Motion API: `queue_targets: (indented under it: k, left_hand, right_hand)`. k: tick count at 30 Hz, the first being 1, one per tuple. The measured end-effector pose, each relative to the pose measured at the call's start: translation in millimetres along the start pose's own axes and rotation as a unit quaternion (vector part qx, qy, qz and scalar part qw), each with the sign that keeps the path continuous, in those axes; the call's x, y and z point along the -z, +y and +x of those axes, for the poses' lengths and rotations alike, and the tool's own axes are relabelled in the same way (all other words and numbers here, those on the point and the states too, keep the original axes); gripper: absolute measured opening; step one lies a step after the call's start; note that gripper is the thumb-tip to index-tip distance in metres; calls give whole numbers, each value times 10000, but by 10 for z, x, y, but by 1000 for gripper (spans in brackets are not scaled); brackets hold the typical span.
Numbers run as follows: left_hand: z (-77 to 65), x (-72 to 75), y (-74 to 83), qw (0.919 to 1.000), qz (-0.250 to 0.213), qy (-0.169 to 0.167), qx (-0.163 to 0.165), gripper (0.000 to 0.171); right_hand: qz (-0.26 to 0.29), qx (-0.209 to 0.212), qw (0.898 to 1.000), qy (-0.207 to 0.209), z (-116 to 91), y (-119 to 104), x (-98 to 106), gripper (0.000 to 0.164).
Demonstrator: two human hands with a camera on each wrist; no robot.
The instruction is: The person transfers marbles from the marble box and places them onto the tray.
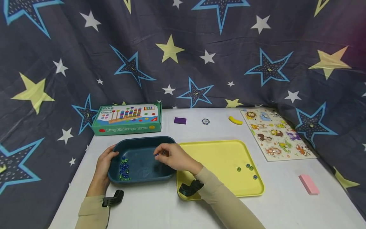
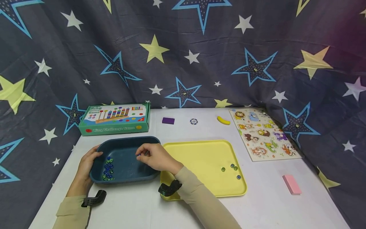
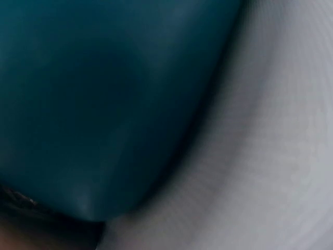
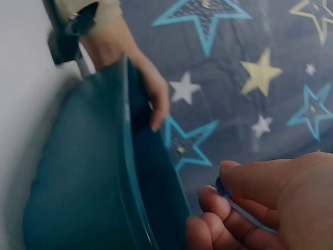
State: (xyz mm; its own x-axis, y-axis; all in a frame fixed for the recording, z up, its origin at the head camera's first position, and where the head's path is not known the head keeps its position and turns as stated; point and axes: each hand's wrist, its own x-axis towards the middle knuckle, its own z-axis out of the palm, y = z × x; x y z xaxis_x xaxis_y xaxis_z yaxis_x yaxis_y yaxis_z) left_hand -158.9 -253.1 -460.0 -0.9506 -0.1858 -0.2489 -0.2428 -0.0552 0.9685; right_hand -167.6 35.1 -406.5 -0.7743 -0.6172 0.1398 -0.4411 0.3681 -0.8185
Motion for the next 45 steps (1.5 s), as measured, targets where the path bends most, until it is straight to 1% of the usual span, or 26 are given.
queue_targets:
  k: [5,10,14,17,20,24,27,32,35,40,45]
  left_hand:
    - [1,19,-2,10000,-8,7,-28,39]
    - [-3,19,6,10000,-33,20,67,40]
    - [-26,5,43,9999,6,-14,122,42]
    - [-81,-27,110,9999,33,-51,105,42]
    - [-141,-56,177,9999,28,-85,108,43]
    - [-56,-14,80,9999,69,-87,11,40]
    - [23,27,-13,9999,88,-79,-66,39]
    - [11,23,-8,9999,76,-79,-65,40]
    - [13,18,-3,9999,91,-76,-91,39]
    - [26,24,-7,9998,88,-107,-140,39]
    - [21,33,-15,9998,176,-108,-31,41]
  right_hand:
    - [370,-372,9980,353,-86,69,149,10]
    - [419,-680,9942,720,-129,209,315,12]
    - [167,-937,9902,1025,-164,366,459,13]
    - [-63,-1131,9872,1121,-198,493,555,14]
    - [-120,-1316,9851,1100,-233,619,625,15]
    - [-46,-1511,9836,986,-264,770,674,14]
    - [-52,-1695,9813,906,-273,861,674,12]
    - [-113,-1970,9771,801,-277,935,633,9]
    - [-347,-1986,9763,783,-270,953,610,7]
    - [-808,-1859,9763,762,-254,973,564,5]
    - [-1137,-1752,9759,635,-255,984,524,5]
